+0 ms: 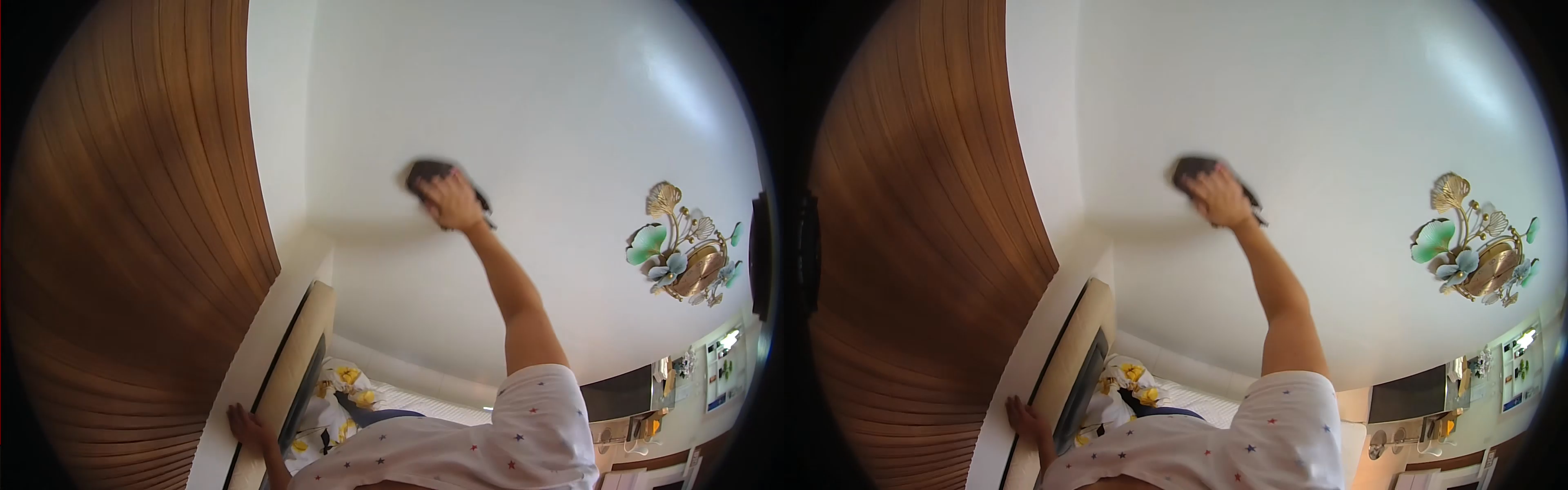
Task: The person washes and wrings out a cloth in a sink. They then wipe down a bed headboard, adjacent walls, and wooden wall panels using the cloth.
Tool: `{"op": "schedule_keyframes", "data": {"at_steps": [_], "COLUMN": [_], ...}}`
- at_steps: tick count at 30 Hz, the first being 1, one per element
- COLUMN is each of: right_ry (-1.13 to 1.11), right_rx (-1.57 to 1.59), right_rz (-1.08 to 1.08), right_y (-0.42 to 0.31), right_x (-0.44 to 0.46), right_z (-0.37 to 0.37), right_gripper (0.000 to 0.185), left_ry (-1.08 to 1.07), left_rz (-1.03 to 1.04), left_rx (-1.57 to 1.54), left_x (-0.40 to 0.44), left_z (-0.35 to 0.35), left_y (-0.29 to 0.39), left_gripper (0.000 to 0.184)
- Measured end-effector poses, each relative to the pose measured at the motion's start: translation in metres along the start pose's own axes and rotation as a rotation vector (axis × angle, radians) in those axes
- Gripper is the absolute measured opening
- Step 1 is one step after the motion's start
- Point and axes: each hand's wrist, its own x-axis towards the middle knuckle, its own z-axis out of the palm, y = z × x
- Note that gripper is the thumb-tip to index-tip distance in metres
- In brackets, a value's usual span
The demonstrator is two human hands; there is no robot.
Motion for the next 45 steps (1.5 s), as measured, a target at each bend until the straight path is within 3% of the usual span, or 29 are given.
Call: {"op": "schedule_keyframes", "data": {"at_steps": [3, 5, 8, 10, 11, 12, 14, 16, 17, 18, 19, 22, 24, 27, 31, 33, 39, 43, 45], "right_ry": [-0.302, -0.292, -0.432, -0.509, -0.266, -0.193, 0.321, 0.536, 0.406, 0.589, 0.38, 0.651, 0.729, 0.528, 0.375, 0.423, 0.329, 0.063, -0.062], "right_rx": [-0.069, -0.224, -0.278, -0.053, -0.116, -0.12, -0.242, -0.466, -0.39, -0.408, -0.734, -0.628, -0.54, -0.294, -0.135, -0.318, -0.148, 0.038, 0.219], "right_rz": [-0.196, -0.282, -0.221, 0.057, 0.105, 0.191, 0.108, 0.104, 0.383, 0.436, 0.52, 0.519, 0.483, 0.342, 0.191, 0.004, 0.03, -0.172, -0.024], "right_y": [-0.044, -0.056, -0.049, -0.033, -0.017, -0.004, 0.061, 0.119, 0.119, 0.149, 0.194, 0.165, 0.141, 0.085, 0.028, -0.006, -0.105, -0.142, -0.167], "right_x": [-0.056, -0.06, -0.042, 0.023, 0.05, 0.087, 0.134, 0.183, 0.206, 0.227, 0.246, 0.282, 0.3, 0.315, 0.327, 0.315, 0.229, 0.136, 0.114], "right_z": [0.062, 0.074, 0.055, 0.001, -0.019, -0.063, -0.102, -0.161, -0.205, -0.216, -0.237, -0.246, -0.234, -0.199, -0.102, -0.04, 0.109, 0.173, 0.165], "right_gripper": [0.053, 0.049, 0.05, 0.046, 0.046, 0.049, 0.048, 0.045, 0.052, 0.054, 0.047, 0.056, 0.059, 0.056, 0.056, 0.054, 0.056, 0.052, 0.052], "left_ry": [-0.028, -0.021, -0.023, -0.029, -0.037, -0.052, -0.075, -0.082, -0.082, -0.082, -0.077, -0.071, -0.071, -0.07, -0.046, -0.039, 0.029, 0.026, 0.025], "left_rz": [-0.006, -0.015, -0.035, -0.04, -0.038, -0.079, -0.101, -0.12, -0.127, -0.137, -0.143, -0.162, -0.176, -0.208, -0.203, -0.202, -0.201, -0.223, -0.222], "left_rx": [0.018, 0.002, -0.014, -0.049, -0.059, -0.074, -0.075, -0.072, -0.067, -0.058, -0.056, -0.055, -0.058, -0.071, -0.075, -0.077, -0.112, -0.119, -0.122], "left_x": [0.0, 0.001, 0.005, 0.008, 0.008, 0.008, 0.01, 0.01, 0.01, 0.008, 0.006, 0.008, 0.009, 0.013, 0.012, 0.01, 0.005, 0.007, 0.006], "left_z": [-0.007, -0.006, -0.015, -0.019, -0.024, -0.024, -0.029, -0.028, -0.025, -0.023, -0.022, -0.024, -0.025, -0.03, -0.029, -0.028, -0.024, -0.029, -0.028], "left_y": [-0.003, 0.001, 0.007, 0.012, 0.011, 0.012, 0.016, 0.018, 0.017, 0.015, 0.016, 0.02, 0.021, 0.026, 0.028, 0.026, 0.022, 0.025, 0.024], "left_gripper": [0.037, 0.037, 0.036, 0.035, 0.035, 0.036, 0.036, 0.037, 0.037, 0.037, 0.037, 0.038, 0.038, 0.038, 0.037, 0.037, 0.035, 0.035, 0.035]}}
